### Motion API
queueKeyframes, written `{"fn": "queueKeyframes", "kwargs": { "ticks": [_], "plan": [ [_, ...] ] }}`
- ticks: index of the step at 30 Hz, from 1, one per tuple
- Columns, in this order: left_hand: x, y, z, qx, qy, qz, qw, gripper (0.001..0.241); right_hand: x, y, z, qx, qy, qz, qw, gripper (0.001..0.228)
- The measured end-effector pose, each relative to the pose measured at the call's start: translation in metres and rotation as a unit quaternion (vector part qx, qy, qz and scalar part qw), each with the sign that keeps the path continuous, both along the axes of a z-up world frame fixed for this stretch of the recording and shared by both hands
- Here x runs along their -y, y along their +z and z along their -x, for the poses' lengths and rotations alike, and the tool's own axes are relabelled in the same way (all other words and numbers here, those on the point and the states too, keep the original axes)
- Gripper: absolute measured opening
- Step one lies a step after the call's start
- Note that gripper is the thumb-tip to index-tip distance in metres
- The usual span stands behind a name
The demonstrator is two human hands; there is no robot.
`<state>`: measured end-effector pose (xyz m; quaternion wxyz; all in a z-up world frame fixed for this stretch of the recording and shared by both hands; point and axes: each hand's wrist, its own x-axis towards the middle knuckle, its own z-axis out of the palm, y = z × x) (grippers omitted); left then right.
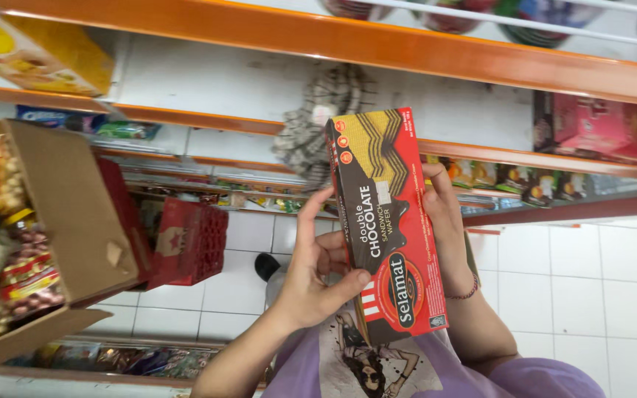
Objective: The person wipes different sides of various snack boxes with a cloth before scanning them with a handheld scanner and placing them onto a shelf.
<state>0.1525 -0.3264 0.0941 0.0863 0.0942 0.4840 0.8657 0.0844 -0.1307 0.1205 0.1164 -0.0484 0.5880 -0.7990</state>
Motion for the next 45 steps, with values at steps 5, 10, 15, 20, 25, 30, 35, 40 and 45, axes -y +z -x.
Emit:
{"fn": "queueKeyframes", "kwargs": {
  "ticks": [5, 10, 15, 20, 25, 30, 35, 40, 45],
  "plan": [
    [-0.093, 0.006, 0.016, -0.01, -0.023, -0.05, 0.998, 0.097, -0.1, 0.007, -0.01, -0.008, -0.036, -0.007, 0.999, 0.055],
    [-0.17, 0.006, 0.044, -0.007, -0.062, -0.092, 0.994, 0.087, -0.189, 0.007, -0.023, -0.021, -0.069, 0.009, 0.997, 0.072],
    [-0.229, 0.019, 0.066, 0.018, -0.076, -0.061, 0.995, 0.08, -0.248, 0.012, -0.051, -0.011, -0.136, 0.058, 0.989, 0.082],
    [-0.269, 0.031, 0.08, 0.004, -0.112, -0.091, 0.99, 0.081, -0.275, 0.015, -0.076, -0.089, -0.153, 0.09, 0.98, 0.095],
    [-0.31, 0.038, 0.087, -0.052, -0.142, -0.035, 0.988, 0.09, -0.287, 0.009, -0.094, -0.099, -0.26, 0.078, 0.957, 0.096],
    [-0.353, 0.039, 0.091, -0.089, -0.172, -0.006, 0.981, 0.093, -0.284, 0.001, -0.106, -0.068, -0.371, 0.145, 0.915, 0.082],
    [-0.385, 0.028, 0.099, -0.132, -0.197, 0.033, 0.971, 0.086, -0.302, -0.009, -0.098, -0.102, -0.413, 0.15, 0.892, 0.071],
    [-0.403, 0.008, 0.116, -0.21, -0.128, 0.15, 0.958, 0.08, -0.346, -0.039, -0.07, -0.144, -0.437, 0.127, 0.879, 0.05],
    [-0.414, -0.003, 0.13, -0.241, -0.041, 0.265, 0.933, 0.064, -0.383, -0.047, -0.028, -0.108, -0.491, 0.055, 0.863, 0.048]
  ]
}}
